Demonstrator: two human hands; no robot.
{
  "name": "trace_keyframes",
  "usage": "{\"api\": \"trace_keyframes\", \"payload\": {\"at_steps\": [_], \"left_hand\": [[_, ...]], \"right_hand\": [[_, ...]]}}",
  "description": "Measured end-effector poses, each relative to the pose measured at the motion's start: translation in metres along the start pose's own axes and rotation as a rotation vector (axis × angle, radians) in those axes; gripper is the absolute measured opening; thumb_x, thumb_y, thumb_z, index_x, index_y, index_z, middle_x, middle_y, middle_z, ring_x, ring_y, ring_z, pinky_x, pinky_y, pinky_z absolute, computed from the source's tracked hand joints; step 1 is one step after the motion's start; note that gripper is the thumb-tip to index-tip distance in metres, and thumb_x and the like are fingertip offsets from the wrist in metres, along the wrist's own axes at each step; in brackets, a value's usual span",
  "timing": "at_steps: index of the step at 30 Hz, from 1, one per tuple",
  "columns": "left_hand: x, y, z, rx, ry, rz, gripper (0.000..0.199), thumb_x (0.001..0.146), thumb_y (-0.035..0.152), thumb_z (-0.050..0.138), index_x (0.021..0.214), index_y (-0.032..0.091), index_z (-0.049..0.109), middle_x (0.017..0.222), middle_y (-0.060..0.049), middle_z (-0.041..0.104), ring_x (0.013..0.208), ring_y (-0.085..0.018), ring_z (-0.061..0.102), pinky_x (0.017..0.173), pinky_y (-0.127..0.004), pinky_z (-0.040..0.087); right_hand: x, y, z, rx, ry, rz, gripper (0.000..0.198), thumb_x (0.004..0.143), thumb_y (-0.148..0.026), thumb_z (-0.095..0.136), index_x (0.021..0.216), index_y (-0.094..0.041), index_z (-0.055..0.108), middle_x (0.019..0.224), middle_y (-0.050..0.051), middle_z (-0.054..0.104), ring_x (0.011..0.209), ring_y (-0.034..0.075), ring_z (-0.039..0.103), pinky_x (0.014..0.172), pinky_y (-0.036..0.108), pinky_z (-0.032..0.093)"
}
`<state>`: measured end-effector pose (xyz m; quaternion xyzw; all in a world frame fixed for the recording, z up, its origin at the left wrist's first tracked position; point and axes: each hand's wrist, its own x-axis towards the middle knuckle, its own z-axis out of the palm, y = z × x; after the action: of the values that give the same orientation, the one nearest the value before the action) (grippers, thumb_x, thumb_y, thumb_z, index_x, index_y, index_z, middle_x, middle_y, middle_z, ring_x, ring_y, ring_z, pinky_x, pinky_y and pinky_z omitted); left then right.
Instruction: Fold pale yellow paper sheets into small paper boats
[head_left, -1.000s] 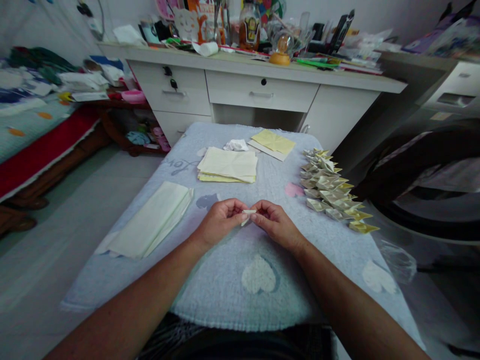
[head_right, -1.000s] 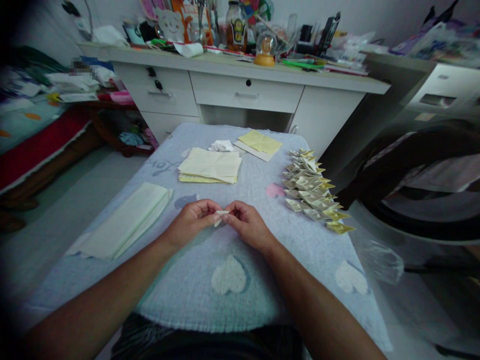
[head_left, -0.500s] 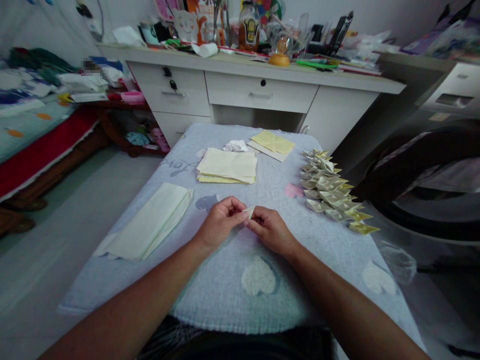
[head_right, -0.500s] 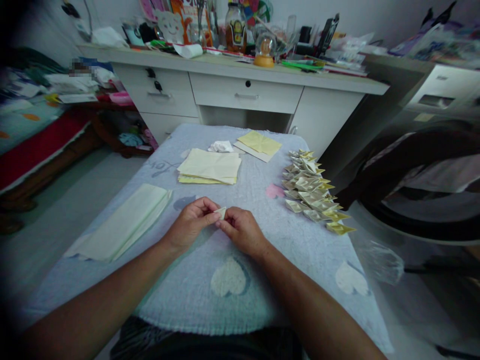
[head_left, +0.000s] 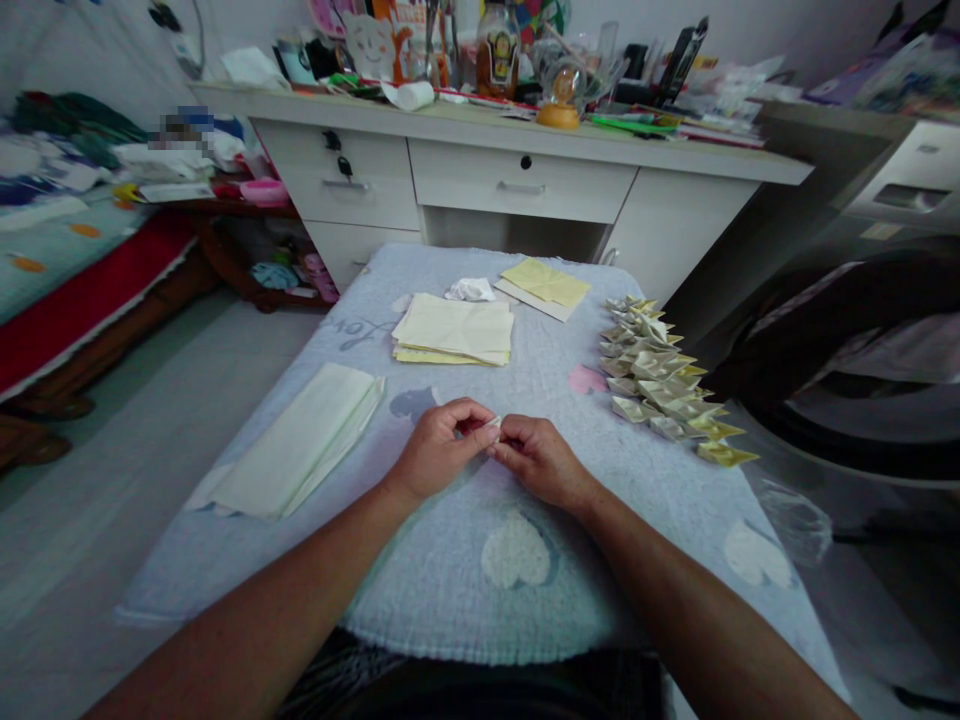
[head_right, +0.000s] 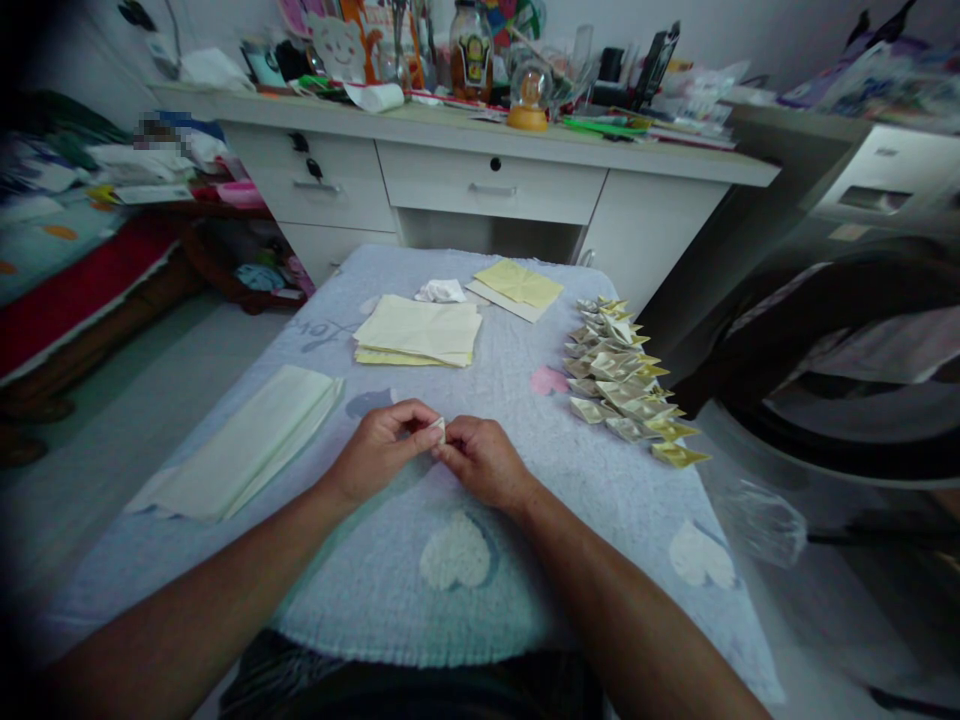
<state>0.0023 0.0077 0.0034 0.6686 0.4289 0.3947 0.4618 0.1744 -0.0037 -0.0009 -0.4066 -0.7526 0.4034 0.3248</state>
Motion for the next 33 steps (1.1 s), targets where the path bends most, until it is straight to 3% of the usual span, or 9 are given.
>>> {"api": "trace_keyframes", "payload": {"at_steps": [4, 12, 24, 33], "left_hand": [[0.0004, -0.0049, 0.0019, -0.167, -0.041, -0.049, 0.016, 0.079, 0.03, 0.065, 0.077, 0.015, 0.063, 0.07, -0.001, 0.06, 0.068, -0.013, 0.054, 0.066, -0.027, 0.042], [0.0011, -0.0045, 0.0015, -0.289, -0.067, -0.066, 0.015, 0.077, 0.028, 0.068, 0.073, 0.014, 0.063, 0.069, 0.001, 0.058, 0.066, -0.011, 0.051, 0.065, -0.024, 0.039], [0.0005, -0.001, 0.0015, -0.28, -0.028, -0.091, 0.015, 0.078, 0.029, 0.067, 0.082, 0.015, 0.063, 0.073, 0.001, 0.056, 0.07, -0.012, 0.051, 0.067, -0.024, 0.04], [0.0, 0.0018, 0.0016, -0.282, -0.021, -0.107, 0.014, 0.076, 0.028, 0.068, 0.077, 0.014, 0.064, 0.069, 0.001, 0.057, 0.066, -0.011, 0.05, 0.064, -0.024, 0.039]], "right_hand": [[-0.0006, 0.0018, -0.0016, 0.072, -0.021, 0.03, 0.028, 0.087, -0.039, 0.058, 0.073, -0.015, 0.06, 0.065, -0.002, 0.052, 0.062, 0.011, 0.046, 0.062, 0.022, 0.036], [-0.0026, -0.0009, -0.0043, 0.187, -0.077, 0.091, 0.036, 0.084, -0.048, 0.059, 0.073, -0.014, 0.06, 0.063, -0.003, 0.046, 0.06, 0.01, 0.04, 0.06, 0.023, 0.035], [-0.0024, -0.0027, -0.0064, 0.153, -0.089, 0.058, 0.039, 0.089, -0.048, 0.053, 0.068, -0.015, 0.053, 0.064, -0.004, 0.042, 0.06, 0.01, 0.039, 0.058, 0.023, 0.032], [-0.0041, -0.0062, -0.0043, 0.075, -0.074, 0.047, 0.038, 0.09, -0.049, 0.052, 0.069, -0.016, 0.053, 0.063, -0.004, 0.042, 0.058, 0.009, 0.039, 0.056, 0.023, 0.032]]}}
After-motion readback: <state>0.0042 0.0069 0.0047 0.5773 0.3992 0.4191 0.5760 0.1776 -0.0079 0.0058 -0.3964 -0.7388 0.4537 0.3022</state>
